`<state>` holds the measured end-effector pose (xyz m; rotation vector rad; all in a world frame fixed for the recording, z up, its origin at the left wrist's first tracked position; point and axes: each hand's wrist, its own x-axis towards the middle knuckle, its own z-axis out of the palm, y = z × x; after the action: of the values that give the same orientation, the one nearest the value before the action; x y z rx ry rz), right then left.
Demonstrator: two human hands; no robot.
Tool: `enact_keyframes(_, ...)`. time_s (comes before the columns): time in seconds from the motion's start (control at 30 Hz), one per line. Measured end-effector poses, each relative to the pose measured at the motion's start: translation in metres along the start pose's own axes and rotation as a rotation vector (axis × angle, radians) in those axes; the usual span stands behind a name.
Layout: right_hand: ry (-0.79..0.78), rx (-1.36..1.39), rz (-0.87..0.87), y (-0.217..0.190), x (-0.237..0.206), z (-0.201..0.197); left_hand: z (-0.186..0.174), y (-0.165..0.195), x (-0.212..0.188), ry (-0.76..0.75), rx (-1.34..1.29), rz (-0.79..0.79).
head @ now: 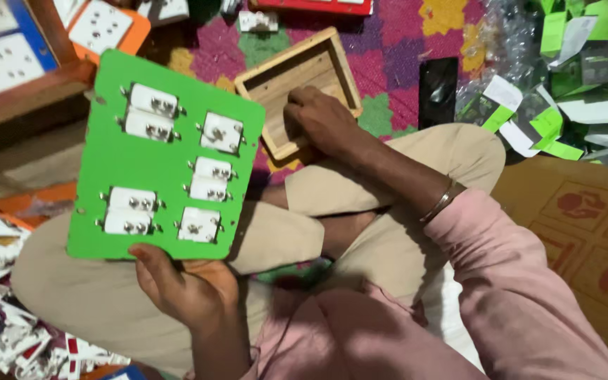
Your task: The person sits cross-legged on the floor and assembles electrical switch and socket boards. They pick white switch and socket modules from a pile, fit them into cutouts on a green board, and drive small screws by hand to secure the modules, working on one board at a time.
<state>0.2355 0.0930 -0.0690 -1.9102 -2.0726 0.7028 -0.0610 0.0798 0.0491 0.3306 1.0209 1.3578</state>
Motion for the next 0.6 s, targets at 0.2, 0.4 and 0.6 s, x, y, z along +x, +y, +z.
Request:
enact_keyframes(0.2,-0.063,0.023,-0.003,0.019,0.019,0.004,0.011,0.002,0.003,-0.041,0.034,0.02)
enact_keyframes(0.4,-0.109,-0.035,-0.109,0.021,0.029,-0.002,0.027,0.005,0.005,0.017,0.132,0.007)
enact_keyframes(0.6,-0.161,0.145,-0.021,0.026,0.03,-0.015,0.041,0.002,0.01,-0.034,0.189,0.032)
